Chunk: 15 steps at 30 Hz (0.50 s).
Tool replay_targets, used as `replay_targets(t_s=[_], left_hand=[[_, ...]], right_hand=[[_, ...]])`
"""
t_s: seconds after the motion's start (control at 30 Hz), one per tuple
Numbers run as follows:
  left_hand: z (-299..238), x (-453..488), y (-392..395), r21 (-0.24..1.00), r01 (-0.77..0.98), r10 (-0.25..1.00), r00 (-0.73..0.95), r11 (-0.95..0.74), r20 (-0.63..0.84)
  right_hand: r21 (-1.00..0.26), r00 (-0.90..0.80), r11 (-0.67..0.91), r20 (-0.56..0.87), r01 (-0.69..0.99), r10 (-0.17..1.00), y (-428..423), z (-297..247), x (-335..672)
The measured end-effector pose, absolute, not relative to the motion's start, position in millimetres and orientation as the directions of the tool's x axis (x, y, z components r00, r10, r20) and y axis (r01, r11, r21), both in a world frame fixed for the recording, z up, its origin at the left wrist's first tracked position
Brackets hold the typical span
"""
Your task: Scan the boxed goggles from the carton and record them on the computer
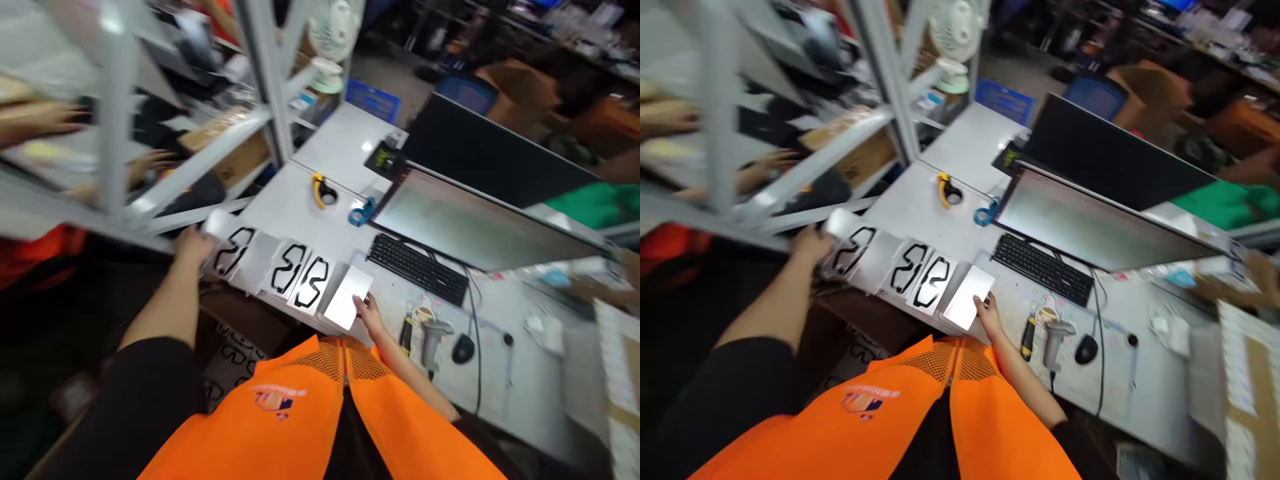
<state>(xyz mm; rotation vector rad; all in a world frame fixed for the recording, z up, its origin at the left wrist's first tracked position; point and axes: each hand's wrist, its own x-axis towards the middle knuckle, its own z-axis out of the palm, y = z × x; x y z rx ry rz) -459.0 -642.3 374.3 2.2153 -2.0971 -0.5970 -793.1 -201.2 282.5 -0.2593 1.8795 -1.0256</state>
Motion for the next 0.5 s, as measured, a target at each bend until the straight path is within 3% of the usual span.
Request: replay_targets(t_s=[0.2,0.33,0.5], left_hand=[[319,-440,-720,-0.069,-0.995,-0.870,0.095,-0.070,-0.483],[305,-433,-734,-0.077,-0.996,-0.831,0.010,0.039,-0.557],[294,-427,-718,0.030,-0.999,-0.797,-0.052,0.043,-0.602]], right_hand=[[-0.737,-0.686,0.592,-0.616,0.327,-0.389,-230,287,-786],[-0.742,-0.700,0.582,-0.607,0.332,-0.376,-240,290,-782],[-0.684,-0.724,0.647,-0.627,0.336,-0.287,-240,298,-796]])
